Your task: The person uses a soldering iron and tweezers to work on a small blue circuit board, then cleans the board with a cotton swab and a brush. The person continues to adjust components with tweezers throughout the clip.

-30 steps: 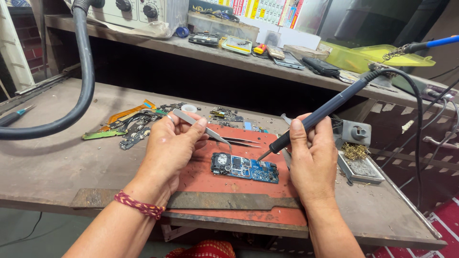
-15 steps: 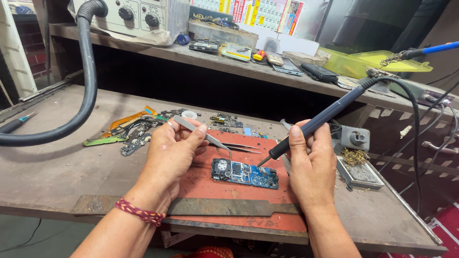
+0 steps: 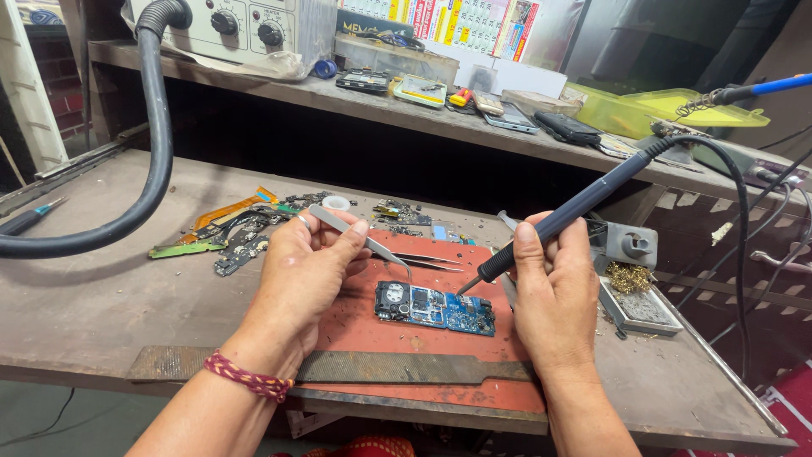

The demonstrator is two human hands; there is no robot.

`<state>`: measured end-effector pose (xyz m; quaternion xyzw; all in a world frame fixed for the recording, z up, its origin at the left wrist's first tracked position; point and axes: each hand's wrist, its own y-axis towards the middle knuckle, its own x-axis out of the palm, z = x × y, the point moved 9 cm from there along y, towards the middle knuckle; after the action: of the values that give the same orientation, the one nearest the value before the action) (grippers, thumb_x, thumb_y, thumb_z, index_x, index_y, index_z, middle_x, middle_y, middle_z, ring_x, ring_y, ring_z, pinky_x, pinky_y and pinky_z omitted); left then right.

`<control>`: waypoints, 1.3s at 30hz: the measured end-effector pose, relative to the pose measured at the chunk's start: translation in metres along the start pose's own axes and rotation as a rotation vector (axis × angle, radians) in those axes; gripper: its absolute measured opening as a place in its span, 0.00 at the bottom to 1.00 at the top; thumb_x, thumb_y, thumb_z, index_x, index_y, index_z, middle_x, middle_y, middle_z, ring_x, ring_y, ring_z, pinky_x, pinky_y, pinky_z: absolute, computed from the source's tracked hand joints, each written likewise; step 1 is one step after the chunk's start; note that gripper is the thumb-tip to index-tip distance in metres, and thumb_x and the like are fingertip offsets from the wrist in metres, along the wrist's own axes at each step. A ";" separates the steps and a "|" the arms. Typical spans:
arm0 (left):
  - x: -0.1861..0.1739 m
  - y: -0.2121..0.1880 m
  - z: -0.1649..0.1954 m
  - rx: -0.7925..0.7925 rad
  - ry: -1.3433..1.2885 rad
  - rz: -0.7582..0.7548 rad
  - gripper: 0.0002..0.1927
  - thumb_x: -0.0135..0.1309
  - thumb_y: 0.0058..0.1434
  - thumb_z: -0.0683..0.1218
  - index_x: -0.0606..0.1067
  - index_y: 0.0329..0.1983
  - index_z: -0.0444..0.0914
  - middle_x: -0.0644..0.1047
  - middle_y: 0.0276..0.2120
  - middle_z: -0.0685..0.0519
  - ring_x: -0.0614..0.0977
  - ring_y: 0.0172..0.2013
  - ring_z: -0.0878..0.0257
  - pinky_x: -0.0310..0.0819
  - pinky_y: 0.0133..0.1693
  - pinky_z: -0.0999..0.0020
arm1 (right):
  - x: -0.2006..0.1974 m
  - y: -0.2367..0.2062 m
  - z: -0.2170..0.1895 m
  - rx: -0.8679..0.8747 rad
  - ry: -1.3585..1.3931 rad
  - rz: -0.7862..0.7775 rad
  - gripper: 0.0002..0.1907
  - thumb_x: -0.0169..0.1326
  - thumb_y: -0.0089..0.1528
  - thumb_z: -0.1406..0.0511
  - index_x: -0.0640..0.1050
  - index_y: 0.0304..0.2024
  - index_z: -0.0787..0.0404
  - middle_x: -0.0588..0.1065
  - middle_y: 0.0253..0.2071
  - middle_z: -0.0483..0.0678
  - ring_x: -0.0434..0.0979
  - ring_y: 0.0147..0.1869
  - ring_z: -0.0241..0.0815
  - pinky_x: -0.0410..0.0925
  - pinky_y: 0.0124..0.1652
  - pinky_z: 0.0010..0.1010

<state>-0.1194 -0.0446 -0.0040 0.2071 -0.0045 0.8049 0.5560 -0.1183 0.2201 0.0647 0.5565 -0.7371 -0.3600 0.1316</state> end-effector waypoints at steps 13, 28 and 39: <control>0.001 0.000 -0.001 -0.006 0.029 0.006 0.06 0.58 0.63 0.44 0.76 0.38 0.37 0.78 0.27 0.55 0.79 0.28 0.68 0.78 0.35 0.72 | 0.001 0.001 0.003 0.009 0.024 -0.008 0.09 0.51 0.69 0.60 0.71 0.43 0.59 0.74 0.28 0.41 0.73 0.32 0.29 0.69 0.34 0.24; 0.002 -0.001 -0.001 0.004 0.026 -0.002 0.05 0.58 0.63 0.43 0.76 0.38 0.36 0.78 0.28 0.55 0.79 0.29 0.68 0.78 0.36 0.72 | -0.002 0.001 0.004 0.001 0.008 0.000 0.10 0.51 0.69 0.60 0.71 0.43 0.59 0.74 0.28 0.41 0.72 0.31 0.30 0.68 0.33 0.24; 0.005 -0.005 0.002 -0.011 0.032 0.006 0.05 0.58 0.63 0.43 0.76 0.38 0.37 0.78 0.28 0.55 0.80 0.29 0.69 0.79 0.37 0.72 | -0.005 0.002 0.002 0.016 0.001 -0.001 0.10 0.51 0.69 0.59 0.71 0.42 0.59 0.75 0.29 0.40 0.74 0.33 0.29 0.70 0.34 0.24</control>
<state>-0.1159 -0.0393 -0.0014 0.1910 -0.0004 0.8098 0.5547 -0.1193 0.2253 0.0653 0.5581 -0.7397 -0.3537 0.1274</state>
